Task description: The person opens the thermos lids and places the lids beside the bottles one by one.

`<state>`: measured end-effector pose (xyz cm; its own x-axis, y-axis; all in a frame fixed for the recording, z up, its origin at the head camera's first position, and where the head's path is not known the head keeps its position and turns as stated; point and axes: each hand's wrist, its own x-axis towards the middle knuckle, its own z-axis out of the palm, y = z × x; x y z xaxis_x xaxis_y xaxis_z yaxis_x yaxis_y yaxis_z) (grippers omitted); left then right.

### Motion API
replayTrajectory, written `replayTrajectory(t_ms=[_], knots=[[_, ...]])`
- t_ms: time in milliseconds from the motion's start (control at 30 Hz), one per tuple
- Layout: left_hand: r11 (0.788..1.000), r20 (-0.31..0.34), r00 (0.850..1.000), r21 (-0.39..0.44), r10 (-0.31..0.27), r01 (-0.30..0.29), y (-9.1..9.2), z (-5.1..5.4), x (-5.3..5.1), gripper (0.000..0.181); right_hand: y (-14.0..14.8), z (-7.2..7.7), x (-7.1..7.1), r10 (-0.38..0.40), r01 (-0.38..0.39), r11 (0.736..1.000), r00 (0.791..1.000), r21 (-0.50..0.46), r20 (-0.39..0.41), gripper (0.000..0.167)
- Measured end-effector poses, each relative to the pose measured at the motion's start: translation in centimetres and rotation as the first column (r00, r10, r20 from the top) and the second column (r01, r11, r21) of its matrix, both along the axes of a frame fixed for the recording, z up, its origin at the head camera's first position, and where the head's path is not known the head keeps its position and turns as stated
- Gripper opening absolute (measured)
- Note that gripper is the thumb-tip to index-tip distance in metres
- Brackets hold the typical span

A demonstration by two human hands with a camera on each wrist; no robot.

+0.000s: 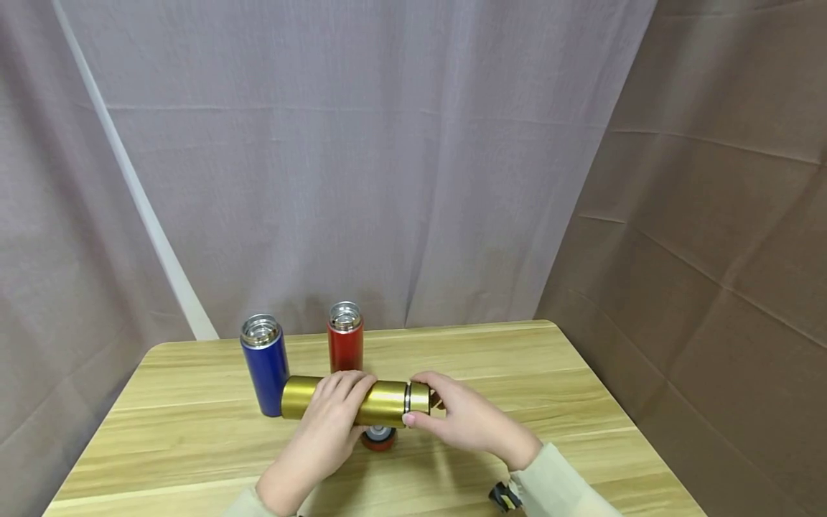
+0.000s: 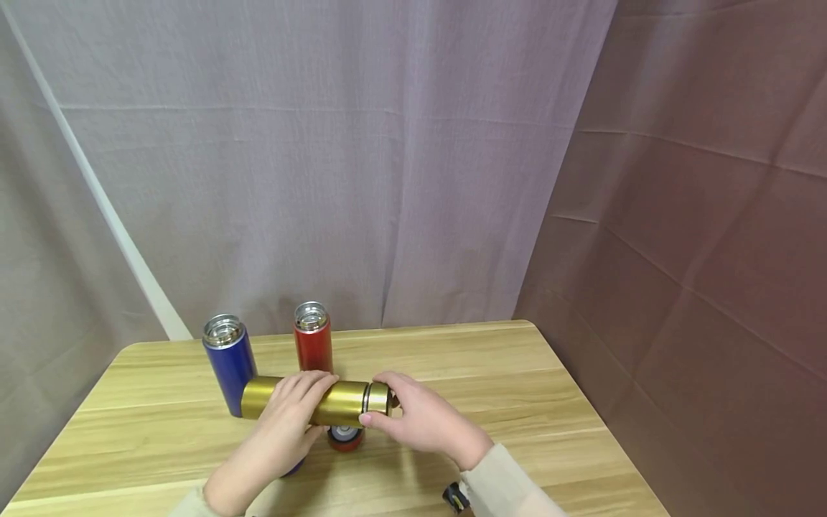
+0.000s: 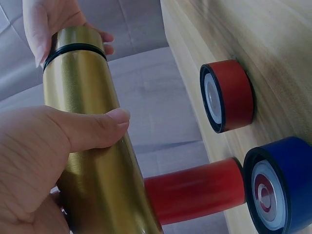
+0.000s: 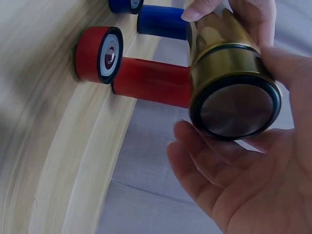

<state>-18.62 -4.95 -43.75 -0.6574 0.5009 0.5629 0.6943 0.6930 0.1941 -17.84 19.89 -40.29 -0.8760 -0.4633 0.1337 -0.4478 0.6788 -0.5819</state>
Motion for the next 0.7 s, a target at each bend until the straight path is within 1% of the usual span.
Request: replayTrajectory(t_ms=[67, 300, 400, 500, 600, 700], knots=[[1.0, -0.002, 1.0, -0.019, 0.006, -0.006, 0.03, -0.05, -0.03, 0.079, 0.01, -0.1, 0.04, 0.005, -0.005, 1.0, 1.0, 0.017, -0.007, 0.063], [0.999, -0.011, 1.0, -0.044, 0.013, -0.013, 0.0, -0.3, -0.1, 0.08, -0.18, -0.46, 0.26, -0.022, 0.025, 0.996, 0.999, 0.081, -0.035, 0.076], [0.999, -0.024, 1.0, -0.049, 0.018, -0.019, -0.01, -0.45, -0.17, 0.08, -0.41, -0.72, 0.32, -0.019, 0.028, 0.992, 0.997, 0.122, -0.08, 0.078], [0.999, -0.04, 0.999, -0.035, 0.023, -0.024, -0.08, -0.67, -0.2, 0.082, -0.61, -0.84, 0.41, -0.017, 0.036, 0.988, 0.992, 0.148, -0.129, 0.077], [0.999, -0.053, 0.998, -0.017, 0.034, -0.035, -0.22, -0.86, -0.24, 0.084, -0.67, -0.82, 0.48, -0.034, 0.056, 0.988, 0.987, 0.142, -0.157, 0.074], [0.999, -0.05, 0.997, -0.006, 0.05, -0.051, -0.36, -0.88, -0.31, 0.085, -0.49, -0.78, 0.44, -0.069, 0.093, 0.988, 0.981, 0.126, -0.184, 0.073]])
